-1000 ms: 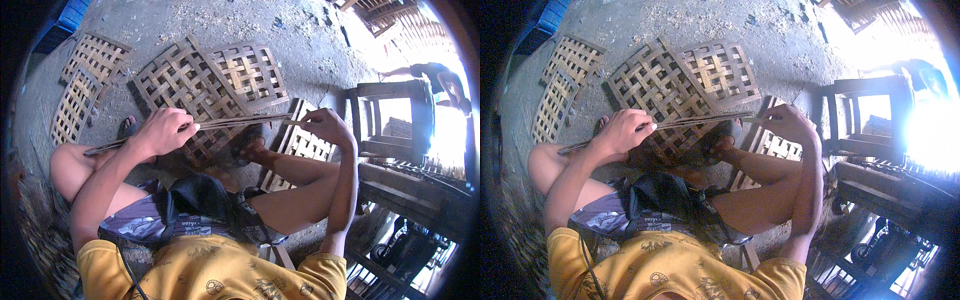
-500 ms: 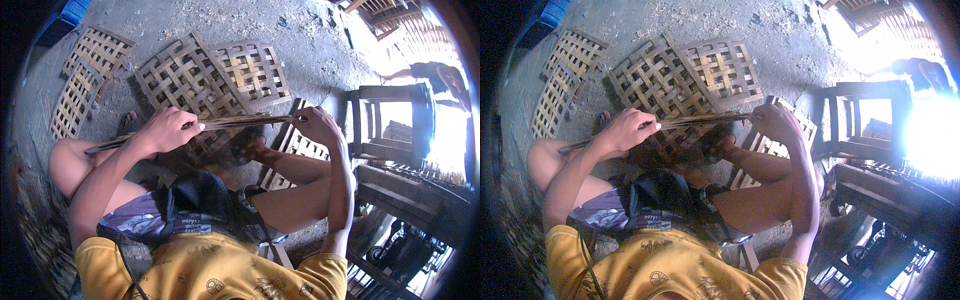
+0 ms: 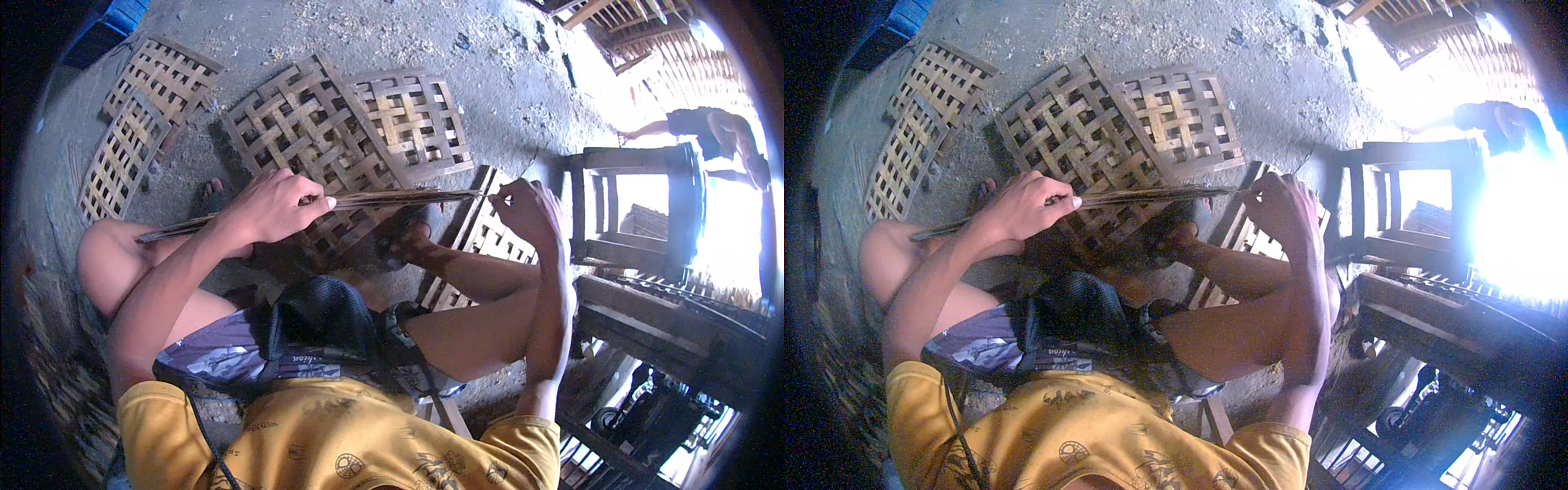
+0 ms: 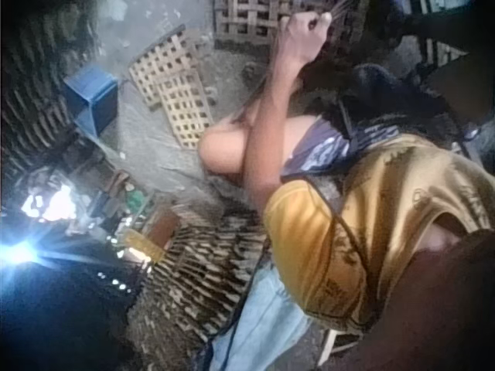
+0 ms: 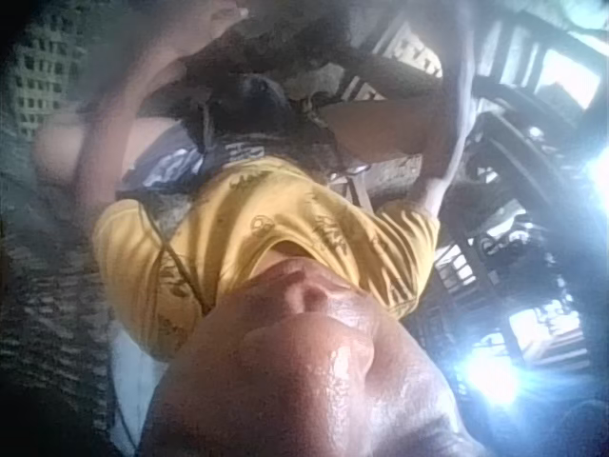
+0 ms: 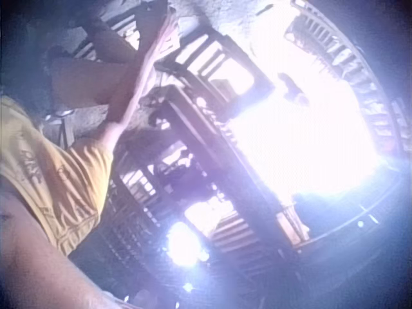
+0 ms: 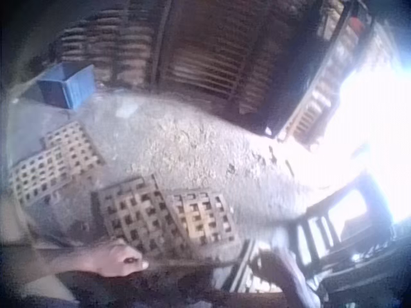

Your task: The person assembles a wooden lattice panel by hand, interlacing thin wooden strips into a grid pattern. The person repeatedly aligns and presses the strips together, then lifts and inspects the panel before continuing assembly.

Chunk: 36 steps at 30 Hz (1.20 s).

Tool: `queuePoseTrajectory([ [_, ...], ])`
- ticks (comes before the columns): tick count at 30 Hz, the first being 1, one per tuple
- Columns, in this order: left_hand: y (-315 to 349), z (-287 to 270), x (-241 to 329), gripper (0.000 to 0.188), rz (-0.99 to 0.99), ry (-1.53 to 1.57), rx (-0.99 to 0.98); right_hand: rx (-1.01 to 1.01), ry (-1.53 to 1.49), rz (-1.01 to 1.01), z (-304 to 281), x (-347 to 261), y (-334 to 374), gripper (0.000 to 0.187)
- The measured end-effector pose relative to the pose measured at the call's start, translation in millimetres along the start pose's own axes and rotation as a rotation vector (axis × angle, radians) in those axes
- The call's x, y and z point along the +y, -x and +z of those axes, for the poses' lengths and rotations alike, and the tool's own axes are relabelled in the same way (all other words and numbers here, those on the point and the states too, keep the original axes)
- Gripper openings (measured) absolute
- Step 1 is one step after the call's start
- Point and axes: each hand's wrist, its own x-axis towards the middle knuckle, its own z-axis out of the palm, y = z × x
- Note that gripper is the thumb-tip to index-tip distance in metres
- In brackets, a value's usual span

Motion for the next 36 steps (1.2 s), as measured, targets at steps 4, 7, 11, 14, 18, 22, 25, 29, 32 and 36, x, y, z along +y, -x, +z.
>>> queuePoseTrajectory([
  [4, 0.7, 4.3, -2.5, 0.049, 0.033, 0.004, 0.054, -0.024, 0.029, -0.075, -2.7, -0.1, -3.9, 0.027],
  [7, 0.2, 5.6, -1.8, 0.048, 0.033, -0.003, 0.051, -0.013, 0.056, -0.144, 1.9, 7.9, -8.0, 0.026],
  [11, -4.8, 11.3, -5.5, 0.048, 0.047, -0.035, 0.049, -0.03, 0.089, -0.153, 1.0, 10.3, -7.3, 0.026],
  [14, 3.0, -0.8, 1.0, 0.048, -0.07, -0.037, -0.039, -0.089, 0.064, -0.12, -1.2, -8.9, -14.6, 0.024],
  [18, 4.5, 0.7, 7.3, 0.049, -0.041, -0.089, -0.028, -0.062, 0.062, -0.043, -6.7, -7.4, 7.4, 0.022],
  [22, 7.0, -5.7, 11.7, 0.05, -0.091, -0.076, -0.117, 0.015, 0.025, -0.088, 1.7, -2.2, 11.0, 0.021],
  [25, 10.9, -4.5, 9.8, 0.048, -0.074, -0.075, -0.063, -0.022, 0.02, -0.067, 0.7, -6.4, 11.1, 0.02],
  [29, 9.0, -1.9, 12.8, 0.048, -0.07, -0.083, -0.078, 0.005, 0.057, -0.086, 4.6, -10.5, 10.7, 0.019],
  [32, -0.2, -2.2, 15.2, 0.05, -0.046, -0.075, -0.124, -0.008, 0.182, -0.068, 2.2, -19.0, 10.6, 0.023],
  [36, 7.2, 3.9, 5.2, 0.049, -0.028, -0.083, 0.012, 0.057, 0.259, -0.178, 18.7, -23.9, -11.3, 0.028],
])
